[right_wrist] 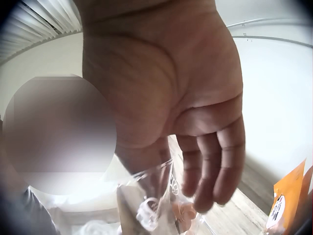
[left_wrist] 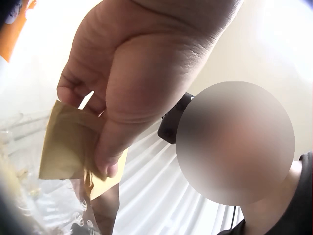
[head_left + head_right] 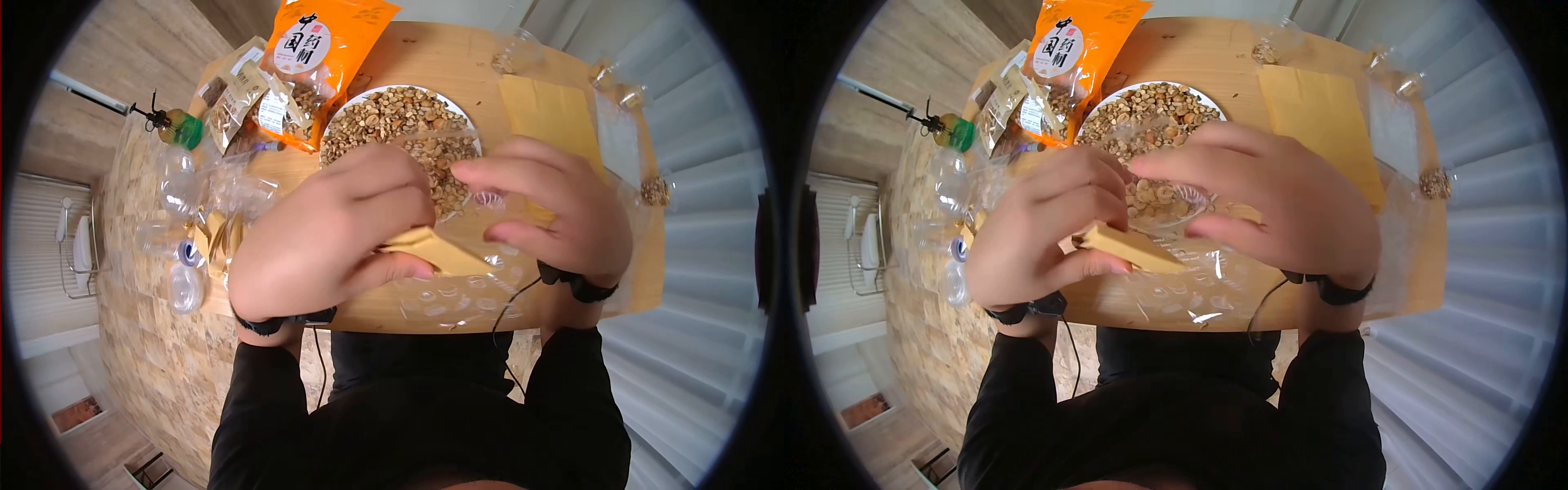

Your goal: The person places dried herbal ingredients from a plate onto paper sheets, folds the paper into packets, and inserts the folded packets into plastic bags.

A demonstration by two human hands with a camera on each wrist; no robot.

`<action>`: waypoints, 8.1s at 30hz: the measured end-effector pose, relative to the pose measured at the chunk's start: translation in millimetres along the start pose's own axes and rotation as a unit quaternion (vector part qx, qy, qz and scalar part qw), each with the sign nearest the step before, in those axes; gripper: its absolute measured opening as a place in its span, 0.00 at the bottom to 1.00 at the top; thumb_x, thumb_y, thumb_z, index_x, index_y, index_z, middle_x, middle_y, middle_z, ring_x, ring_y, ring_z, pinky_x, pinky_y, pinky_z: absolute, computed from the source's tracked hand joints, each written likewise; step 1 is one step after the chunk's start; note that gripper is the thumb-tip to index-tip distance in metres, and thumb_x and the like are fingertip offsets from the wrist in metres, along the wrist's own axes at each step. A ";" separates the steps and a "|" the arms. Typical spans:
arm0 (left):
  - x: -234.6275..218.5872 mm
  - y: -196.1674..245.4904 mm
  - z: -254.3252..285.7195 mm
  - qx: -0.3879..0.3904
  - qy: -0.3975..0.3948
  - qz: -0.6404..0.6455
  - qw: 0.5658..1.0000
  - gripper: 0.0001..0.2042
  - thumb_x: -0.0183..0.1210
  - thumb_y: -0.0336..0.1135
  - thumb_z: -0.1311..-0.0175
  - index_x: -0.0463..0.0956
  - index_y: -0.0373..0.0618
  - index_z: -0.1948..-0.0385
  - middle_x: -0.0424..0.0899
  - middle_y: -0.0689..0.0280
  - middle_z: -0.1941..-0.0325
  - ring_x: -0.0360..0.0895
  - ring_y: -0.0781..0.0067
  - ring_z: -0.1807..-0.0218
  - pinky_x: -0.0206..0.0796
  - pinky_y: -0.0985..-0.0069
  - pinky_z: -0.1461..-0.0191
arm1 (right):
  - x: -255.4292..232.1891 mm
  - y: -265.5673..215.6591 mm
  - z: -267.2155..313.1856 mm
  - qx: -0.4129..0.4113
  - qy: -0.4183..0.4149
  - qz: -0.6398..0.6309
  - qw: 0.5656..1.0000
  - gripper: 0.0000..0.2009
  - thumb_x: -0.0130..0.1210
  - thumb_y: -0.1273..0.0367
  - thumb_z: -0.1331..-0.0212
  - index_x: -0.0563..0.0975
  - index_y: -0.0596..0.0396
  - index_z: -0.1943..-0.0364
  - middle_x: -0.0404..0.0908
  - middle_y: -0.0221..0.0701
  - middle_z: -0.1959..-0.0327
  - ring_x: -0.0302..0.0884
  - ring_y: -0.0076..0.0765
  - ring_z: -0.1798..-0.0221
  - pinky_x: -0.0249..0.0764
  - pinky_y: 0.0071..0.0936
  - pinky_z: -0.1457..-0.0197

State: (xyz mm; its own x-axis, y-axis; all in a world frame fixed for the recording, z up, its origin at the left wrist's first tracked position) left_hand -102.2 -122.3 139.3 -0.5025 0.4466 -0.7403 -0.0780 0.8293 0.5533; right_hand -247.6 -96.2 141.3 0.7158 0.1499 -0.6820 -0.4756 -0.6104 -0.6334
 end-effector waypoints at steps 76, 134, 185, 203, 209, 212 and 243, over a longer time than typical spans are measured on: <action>-37.2 -32.3 19.5 -0.073 0.417 0.228 0.877 0.15 0.60 0.28 0.38 0.68 0.35 0.52 0.81 0.62 0.61 0.78 0.78 0.60 0.69 0.83 0.56 | 7.0 36.3 -2.7 0.112 0.000 -0.091 0.989 0.04 0.55 0.81 0.51 0.76 0.60 0.71 0.82 0.39 0.61 0.77 0.29 0.68 0.72 0.22 0.63; -41.9 -23.7 9.9 0.032 0.366 -0.034 0.930 0.28 0.62 0.17 0.48 0.64 0.39 0.43 0.75 0.52 0.46 0.78 0.66 0.53 0.70 0.75 0.53 | -27.6 44.0 5.6 0.068 0.284 -0.258 0.921 0.08 0.51 0.78 0.38 0.75 0.65 0.56 0.83 0.42 0.63 0.83 0.33 0.59 0.79 0.27 0.51; -30.9 -44.4 14.0 -0.128 0.323 0.265 0.899 0.05 0.54 0.24 0.35 0.75 0.35 0.61 0.80 0.65 0.66 0.77 0.79 0.65 0.69 0.81 0.59 | -31.3 27.1 13.0 0.063 0.266 -0.308 0.911 0.07 0.45 0.75 0.35 0.75 0.62 0.61 0.84 0.39 0.69 0.83 0.30 0.66 0.79 0.22 0.64; -36.2 -35.4 16.3 -0.099 0.351 0.264 0.893 0.08 0.59 0.19 0.44 0.71 0.36 0.64 0.78 0.64 0.66 0.77 0.77 0.64 0.70 0.81 0.59 | -45.3 8.0 16.7 -0.072 0.203 -0.109 0.970 0.13 0.47 0.83 0.50 0.82 0.61 0.64 0.84 0.39 0.68 0.81 0.32 0.68 0.75 0.21 0.63; -31.0 -30.7 14.5 -0.106 0.404 0.251 0.873 0.11 0.57 0.19 0.40 0.66 0.38 0.59 0.76 0.65 0.66 0.78 0.78 0.64 0.72 0.82 0.58 | -42.4 23.1 15.6 0.070 0.268 -0.091 0.957 0.06 0.60 0.80 0.53 0.81 0.61 0.69 0.82 0.36 0.65 0.80 0.27 0.66 0.76 0.20 0.61; -29.2 -17.9 15.3 -0.036 0.378 0.202 0.903 0.15 0.56 0.19 0.39 0.64 0.39 0.53 0.75 0.65 0.64 0.78 0.77 0.61 0.72 0.81 0.57 | -34.6 15.9 4.0 0.118 0.244 -0.105 0.957 0.03 0.60 0.79 0.53 0.81 0.61 0.73 0.80 0.37 0.57 0.81 0.28 0.65 0.76 0.21 0.60; -100.2 -147.9 308.5 -0.501 0.232 -0.247 0.796 0.32 0.61 0.34 0.45 0.58 0.40 0.37 0.79 0.48 0.56 0.77 0.49 0.55 0.68 0.60 0.51 | 50.7 -29.5 52.3 0.080 -0.082 -0.188 0.976 0.18 0.59 0.77 0.47 0.74 0.63 0.49 0.82 0.40 0.59 0.82 0.34 0.60 0.77 0.26 0.55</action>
State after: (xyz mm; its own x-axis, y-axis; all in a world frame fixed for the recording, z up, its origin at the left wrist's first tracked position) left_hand 225.3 -186.1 13.8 -0.4427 -0.2162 -0.8702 -0.8962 0.0765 0.4370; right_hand -224.0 -29.9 106.3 0.7701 0.4695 -0.4320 -0.2792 -0.3608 -0.8899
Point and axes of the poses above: each hand's wrist, its own z-axis away from the middle knuckle, its own x-axis out of the palm, y = z × x, the point moved 7 cm from there along -z, towards the middle knuckle
